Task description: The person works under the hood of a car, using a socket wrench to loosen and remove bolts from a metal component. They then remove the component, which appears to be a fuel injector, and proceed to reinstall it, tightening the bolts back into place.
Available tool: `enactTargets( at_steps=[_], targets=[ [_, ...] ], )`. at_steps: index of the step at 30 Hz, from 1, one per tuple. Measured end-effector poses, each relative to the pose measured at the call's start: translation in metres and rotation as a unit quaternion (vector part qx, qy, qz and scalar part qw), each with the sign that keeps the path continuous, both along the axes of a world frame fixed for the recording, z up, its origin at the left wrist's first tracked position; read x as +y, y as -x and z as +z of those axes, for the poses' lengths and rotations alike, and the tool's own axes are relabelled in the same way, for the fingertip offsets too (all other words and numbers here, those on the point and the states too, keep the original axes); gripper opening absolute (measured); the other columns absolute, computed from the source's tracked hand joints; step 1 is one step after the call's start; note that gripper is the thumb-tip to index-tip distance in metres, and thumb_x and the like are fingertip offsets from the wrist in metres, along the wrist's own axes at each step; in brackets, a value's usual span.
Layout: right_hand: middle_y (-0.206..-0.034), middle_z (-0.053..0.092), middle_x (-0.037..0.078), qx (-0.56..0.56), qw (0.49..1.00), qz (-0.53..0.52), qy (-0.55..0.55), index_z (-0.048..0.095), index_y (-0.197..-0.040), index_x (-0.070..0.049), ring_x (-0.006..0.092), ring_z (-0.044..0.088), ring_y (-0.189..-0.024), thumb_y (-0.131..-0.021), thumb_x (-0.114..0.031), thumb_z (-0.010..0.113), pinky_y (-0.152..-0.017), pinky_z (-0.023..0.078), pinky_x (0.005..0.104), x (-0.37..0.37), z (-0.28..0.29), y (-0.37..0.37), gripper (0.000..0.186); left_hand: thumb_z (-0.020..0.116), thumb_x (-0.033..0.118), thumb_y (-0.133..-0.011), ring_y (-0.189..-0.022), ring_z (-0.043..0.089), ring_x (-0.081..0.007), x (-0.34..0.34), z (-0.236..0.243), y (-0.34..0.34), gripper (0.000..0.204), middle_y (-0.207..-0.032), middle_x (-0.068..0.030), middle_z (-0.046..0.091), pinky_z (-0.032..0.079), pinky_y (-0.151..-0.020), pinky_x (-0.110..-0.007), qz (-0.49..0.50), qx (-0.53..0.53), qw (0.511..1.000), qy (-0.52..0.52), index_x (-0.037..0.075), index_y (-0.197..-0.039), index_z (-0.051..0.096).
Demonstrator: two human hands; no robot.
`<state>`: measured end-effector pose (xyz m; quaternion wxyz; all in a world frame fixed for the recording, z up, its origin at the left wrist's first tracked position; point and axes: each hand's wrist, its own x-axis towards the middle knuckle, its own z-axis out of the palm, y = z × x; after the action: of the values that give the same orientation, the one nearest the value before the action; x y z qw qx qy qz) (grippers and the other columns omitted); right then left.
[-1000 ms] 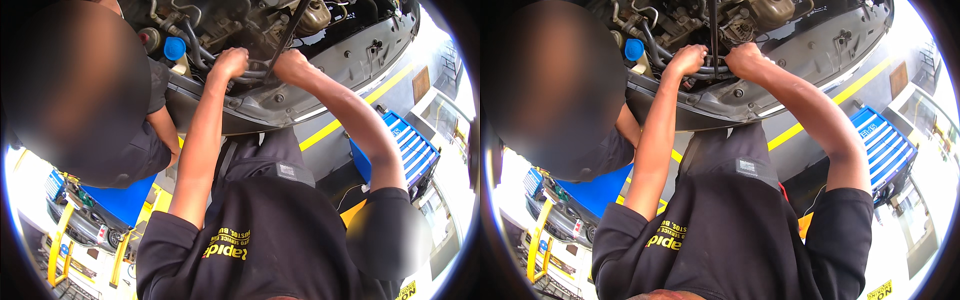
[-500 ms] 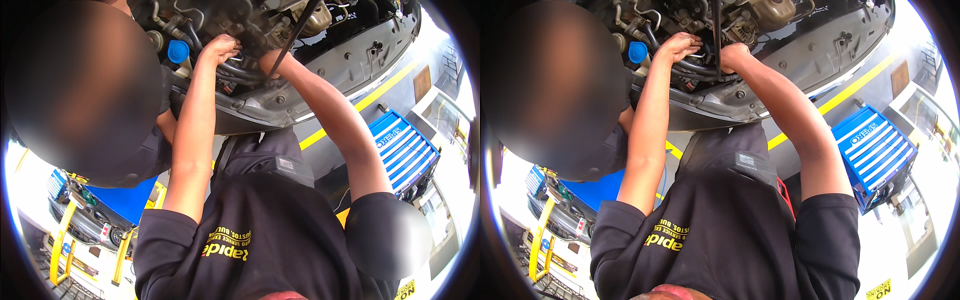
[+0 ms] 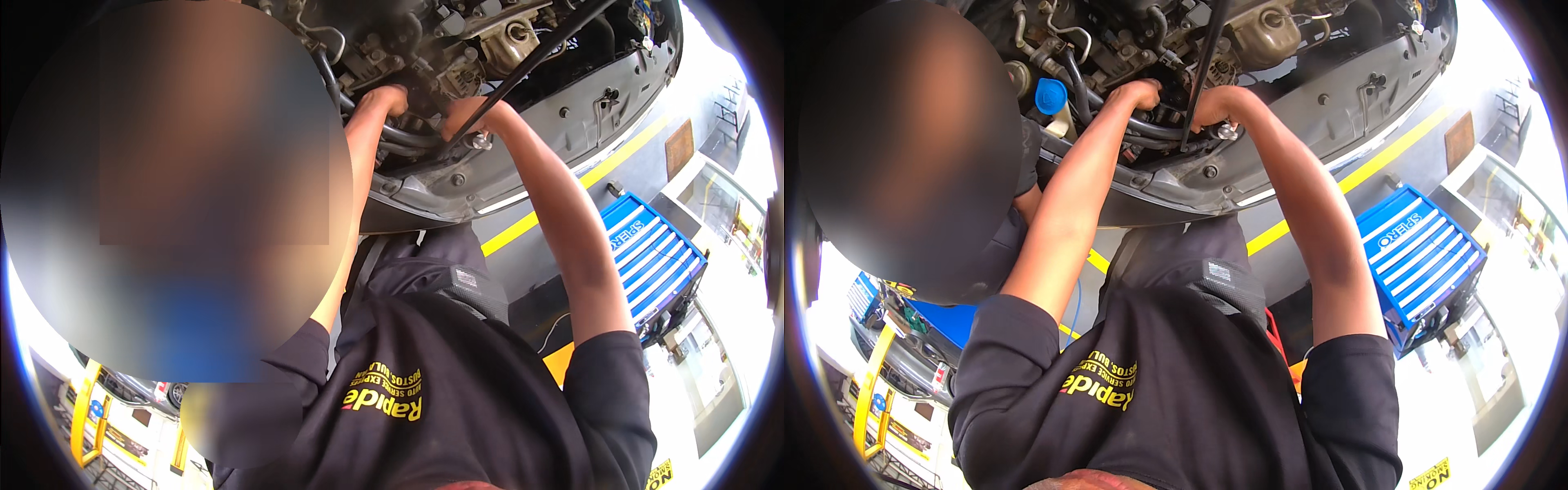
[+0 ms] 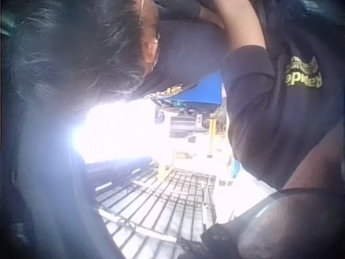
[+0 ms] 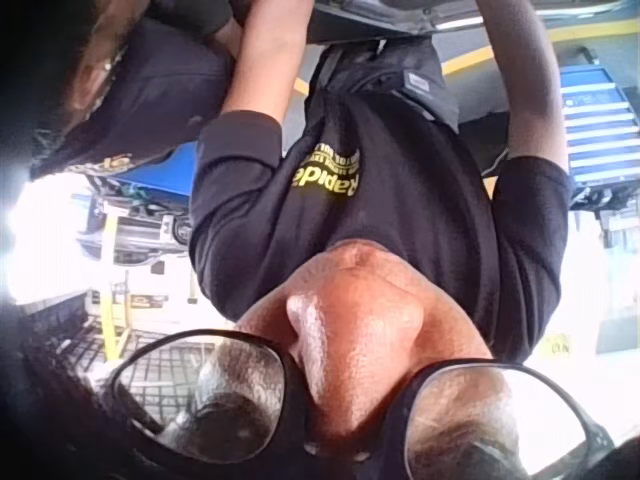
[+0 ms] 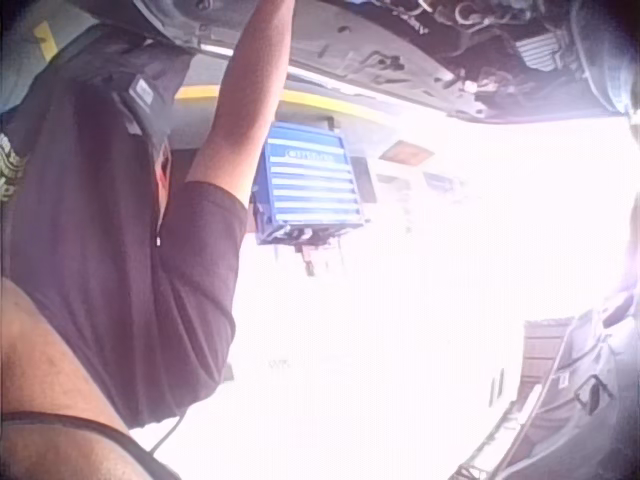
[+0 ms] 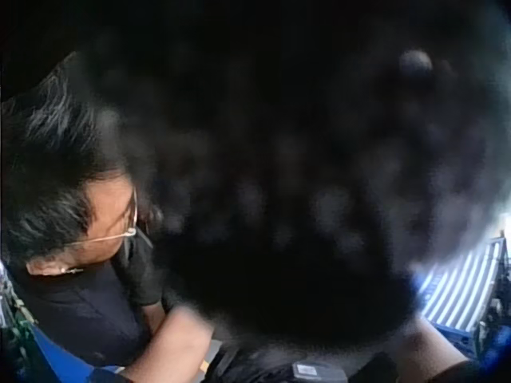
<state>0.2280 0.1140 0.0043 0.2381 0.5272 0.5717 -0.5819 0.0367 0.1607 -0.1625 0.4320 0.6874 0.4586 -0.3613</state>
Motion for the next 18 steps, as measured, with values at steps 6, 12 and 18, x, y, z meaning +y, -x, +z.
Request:
enactTargets(
  at_steps=[6,12,18],
  targets=[
    [-0.079,0.071,0.025,0.032,0.994,0.031,-0.099,0.073,-0.093,0.01,0.035,0.071,-0.078,-0.068,-0.03,0.071,-0.072,0.054,0.0451,-0.013,-0.013,-0.012,0.048,0.073,0.033,-0.092,-0.13,0.063,-0.0356,0.004,0.04,-0.019,0.055,-0.147,-0.0165,0.063,0.051,-0.109,-0.045,-0.075,-0.014,0.995,0.068,0.007,-0.141,0.066],
    [-0.08,0.072,0.023,0.002,0.99,0.087,-0.111,0.076,-0.095,0.007,0.0331,0.071,-0.079,-0.07,-0.032,0.072,-0.073,0.054,0.0435,-0.018,-0.025,-0.02,0.047,0.078,0.03,-0.089,-0.129,0.065,-0.0344,0.006,0.111,-0.03,0.053,-0.142,-0.0177,0.066,0.054,-0.106,-0.046,-0.124,-0.029,0.992,0.021,0.003,-0.134,0.07],
    [-0.083,0.074,0.019,0.052,0.997,0.002,-0.056,0.078,-0.097,0.003,0.0295,0.071,-0.083,-0.076,-0.036,0.072,-0.077,0.054,0.042,-0.014,-0.014,-0.038,0.045,0.073,0.038,-0.093,-0.129,0.064,-0.0359,-0.009,0.032,-0.016,0.054,-0.139,-0.0213,0.066,0.053,-0.106,-0.047,-0.049,-0.026,0.998,0.027,0.002,-0.133,0.07]
  ],
)
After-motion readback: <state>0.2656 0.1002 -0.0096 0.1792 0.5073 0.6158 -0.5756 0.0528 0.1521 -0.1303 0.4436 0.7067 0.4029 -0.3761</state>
